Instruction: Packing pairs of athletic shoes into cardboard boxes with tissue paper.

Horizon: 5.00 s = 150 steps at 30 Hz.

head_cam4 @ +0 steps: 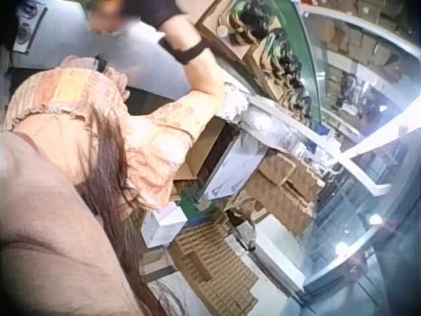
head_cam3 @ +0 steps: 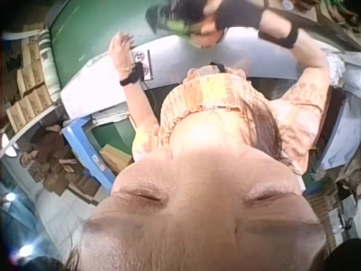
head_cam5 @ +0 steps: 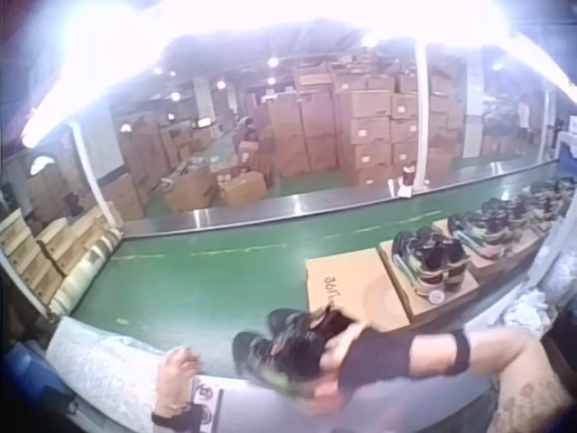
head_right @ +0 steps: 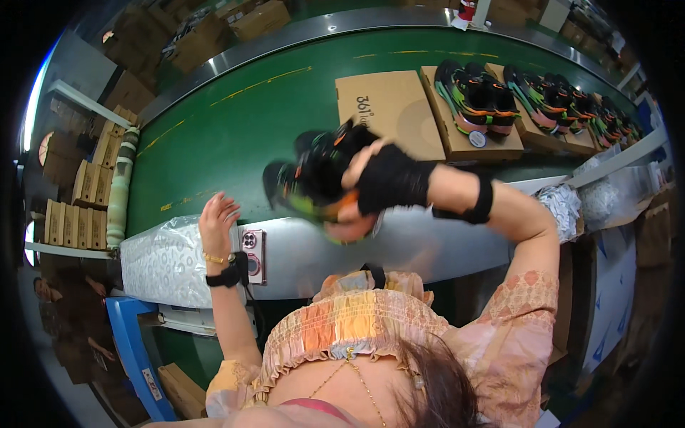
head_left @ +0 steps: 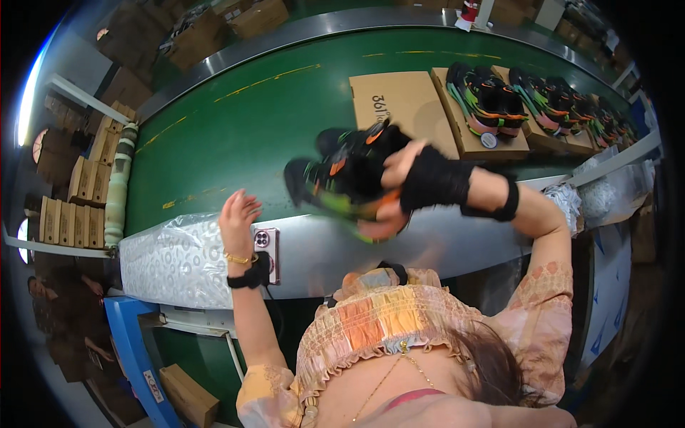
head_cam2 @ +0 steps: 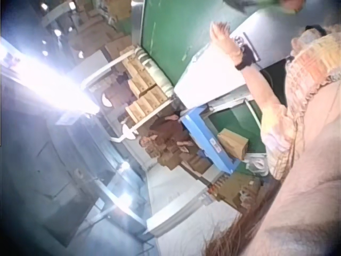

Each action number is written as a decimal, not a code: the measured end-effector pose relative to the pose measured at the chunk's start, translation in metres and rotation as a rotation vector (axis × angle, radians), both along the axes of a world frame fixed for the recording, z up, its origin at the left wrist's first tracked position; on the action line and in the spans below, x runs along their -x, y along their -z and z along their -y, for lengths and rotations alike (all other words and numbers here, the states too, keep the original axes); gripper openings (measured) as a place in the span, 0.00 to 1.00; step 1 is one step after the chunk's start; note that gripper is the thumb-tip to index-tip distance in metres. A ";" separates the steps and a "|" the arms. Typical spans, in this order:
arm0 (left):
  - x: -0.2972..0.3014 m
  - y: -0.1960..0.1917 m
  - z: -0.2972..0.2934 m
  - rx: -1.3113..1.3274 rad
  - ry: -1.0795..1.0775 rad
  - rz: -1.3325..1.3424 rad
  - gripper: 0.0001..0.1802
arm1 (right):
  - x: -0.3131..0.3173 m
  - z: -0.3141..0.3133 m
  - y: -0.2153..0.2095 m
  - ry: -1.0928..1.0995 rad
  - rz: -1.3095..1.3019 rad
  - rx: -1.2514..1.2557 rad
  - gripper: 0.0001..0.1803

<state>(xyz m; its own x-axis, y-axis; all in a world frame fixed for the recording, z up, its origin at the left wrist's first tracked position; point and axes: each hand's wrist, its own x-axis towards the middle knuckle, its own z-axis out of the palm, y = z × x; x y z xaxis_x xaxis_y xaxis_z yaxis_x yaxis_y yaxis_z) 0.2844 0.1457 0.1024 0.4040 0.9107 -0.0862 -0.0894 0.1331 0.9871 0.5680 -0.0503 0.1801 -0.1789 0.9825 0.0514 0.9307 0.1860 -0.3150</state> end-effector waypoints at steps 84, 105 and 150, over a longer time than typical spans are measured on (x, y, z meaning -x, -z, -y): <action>0.159 0.143 -0.044 -0.618 -0.587 -0.963 0.12 | 0.050 -0.107 0.159 0.134 -0.243 0.337 0.23; 0.212 0.197 -0.129 -0.672 -0.165 -1.441 0.37 | 0.314 0.266 0.288 2.586 -0.358 -0.477 0.10; -0.066 0.072 -0.028 -1.079 0.374 -0.732 0.27 | 0.703 0.259 0.350 2.194 -2.059 0.856 0.28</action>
